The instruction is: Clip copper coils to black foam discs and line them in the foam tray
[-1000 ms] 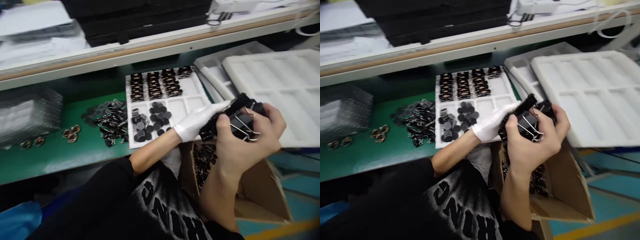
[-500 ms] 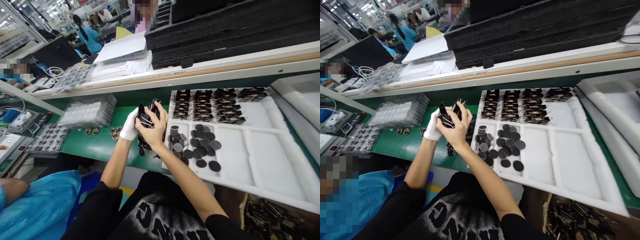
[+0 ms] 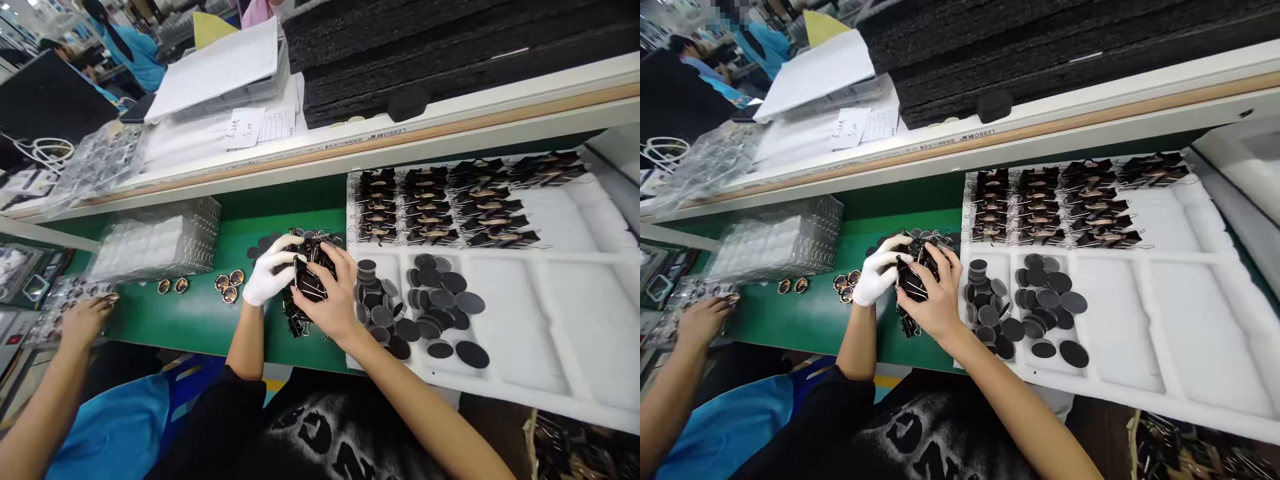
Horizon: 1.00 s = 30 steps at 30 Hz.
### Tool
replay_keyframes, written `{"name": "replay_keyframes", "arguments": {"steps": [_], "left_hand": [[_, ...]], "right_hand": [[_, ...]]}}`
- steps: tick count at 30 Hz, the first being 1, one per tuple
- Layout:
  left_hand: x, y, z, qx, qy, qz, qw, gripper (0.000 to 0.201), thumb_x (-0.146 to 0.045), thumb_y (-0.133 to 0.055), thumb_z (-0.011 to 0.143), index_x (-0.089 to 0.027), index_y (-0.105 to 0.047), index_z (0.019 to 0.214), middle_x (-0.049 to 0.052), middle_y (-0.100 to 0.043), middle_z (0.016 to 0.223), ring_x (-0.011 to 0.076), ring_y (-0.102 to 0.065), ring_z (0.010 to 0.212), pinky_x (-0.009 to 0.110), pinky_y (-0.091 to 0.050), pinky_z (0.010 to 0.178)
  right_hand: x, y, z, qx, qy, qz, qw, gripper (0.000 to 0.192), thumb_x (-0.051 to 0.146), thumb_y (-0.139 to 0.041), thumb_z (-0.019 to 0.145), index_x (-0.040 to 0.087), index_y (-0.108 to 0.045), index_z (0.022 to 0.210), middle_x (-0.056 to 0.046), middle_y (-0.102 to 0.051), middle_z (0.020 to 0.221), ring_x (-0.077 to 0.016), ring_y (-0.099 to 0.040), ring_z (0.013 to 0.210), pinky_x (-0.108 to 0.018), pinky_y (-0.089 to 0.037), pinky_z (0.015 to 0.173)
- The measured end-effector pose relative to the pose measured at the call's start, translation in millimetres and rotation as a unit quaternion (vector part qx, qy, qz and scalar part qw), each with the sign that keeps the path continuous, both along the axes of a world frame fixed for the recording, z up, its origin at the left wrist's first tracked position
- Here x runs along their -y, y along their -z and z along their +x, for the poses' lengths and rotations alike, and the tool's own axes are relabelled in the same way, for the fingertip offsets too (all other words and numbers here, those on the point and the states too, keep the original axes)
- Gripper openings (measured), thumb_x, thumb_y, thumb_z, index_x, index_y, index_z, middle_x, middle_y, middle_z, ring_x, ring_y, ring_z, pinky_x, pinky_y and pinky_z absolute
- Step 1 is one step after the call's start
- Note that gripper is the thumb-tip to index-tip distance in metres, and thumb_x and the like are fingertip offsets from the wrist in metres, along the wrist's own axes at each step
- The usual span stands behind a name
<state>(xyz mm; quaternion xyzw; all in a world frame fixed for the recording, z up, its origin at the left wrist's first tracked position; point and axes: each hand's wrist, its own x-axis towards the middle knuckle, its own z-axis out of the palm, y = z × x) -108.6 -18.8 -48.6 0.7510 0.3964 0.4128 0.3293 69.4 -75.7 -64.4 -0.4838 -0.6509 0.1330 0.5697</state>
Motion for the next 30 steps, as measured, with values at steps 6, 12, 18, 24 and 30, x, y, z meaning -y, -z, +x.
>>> {"name": "replay_keyframes", "arguments": {"steps": [6, 12, 18, 24, 30], "left_hand": [[4.7, 6.5, -5.4, -0.127, 0.035, 0.12, 0.984, 0.023, -0.029, -0.063, 0.098, -0.025, -0.075, 0.118, 0.011, -0.065, 0.142, 0.0288, -0.052, 0.144, 0.062, -0.034, 0.127], [8.4, 10.2, -8.6, -0.117, 0.017, 0.119, 0.986, 0.055, -0.031, -0.056, 0.103, -0.031, -0.046, 0.157, 0.012, -0.046, 0.164, 0.0288, -0.044, 0.153, 0.059, -0.035, 0.128], [14.1, 2.8, -8.4, -0.111, -0.001, 0.096, 0.989, 0.056, -0.034, -0.05, 0.105, -0.032, -0.041, 0.16, 0.009, -0.042, 0.168, 0.028, -0.042, 0.154, 0.053, -0.038, 0.128], [27.9, -15.9, 0.5, -0.252, -0.005, 0.116, 0.961, 0.048, -0.032, -0.051, 0.103, -0.03, -0.052, 0.151, 0.007, -0.063, 0.15, 0.0315, -0.043, 0.153, 0.066, -0.02, 0.13], [33.8, -36.5, 0.2, -0.263, 0.041, 0.052, 0.963, 0.047, -0.028, -0.041, 0.106, -0.026, -0.05, 0.152, 0.005, -0.074, 0.135, 0.0236, -0.045, 0.153, 0.063, -0.012, 0.133]], "right_hand": [[12.4, 5.9, 8.9, 0.103, -0.022, -0.041, 0.994, 0.047, 0.023, -0.074, 0.09, 0.024, -0.059, 0.135, -0.015, -0.043, 0.155, -0.0407, -0.038, 0.145, -0.063, -0.043, 0.119], [19.7, 6.9, 14.0, 0.151, -0.05, -0.096, 0.983, 0.066, 0.027, -0.069, 0.096, 0.027, -0.04, 0.155, -0.018, -0.031, 0.162, -0.044, -0.03, 0.153, -0.069, -0.038, 0.119], [24.8, 3.2, 25.7, 0.155, -0.081, -0.151, 0.973, 0.078, 0.032, -0.069, 0.097, 0.03, -0.027, 0.163, -0.02, -0.025, 0.167, -0.0461, -0.025, 0.157, -0.079, -0.03, 0.119], [48.4, -24.3, 66.0, 0.103, -0.033, -0.06, 0.992, 0.068, 0.023, -0.065, 0.1, 0.029, -0.036, 0.161, -0.017, -0.049, 0.155, -0.0385, -0.049, 0.146, -0.072, -0.039, 0.118], [129.1, -1.8, 184.0, 0.101, 0.127, 0.015, 0.987, 0.072, 0.008, -0.08, 0.081, 0.03, -0.06, 0.147, -0.007, -0.073, 0.127, -0.0293, -0.073, 0.111, -0.047, -0.06, 0.099]]}}
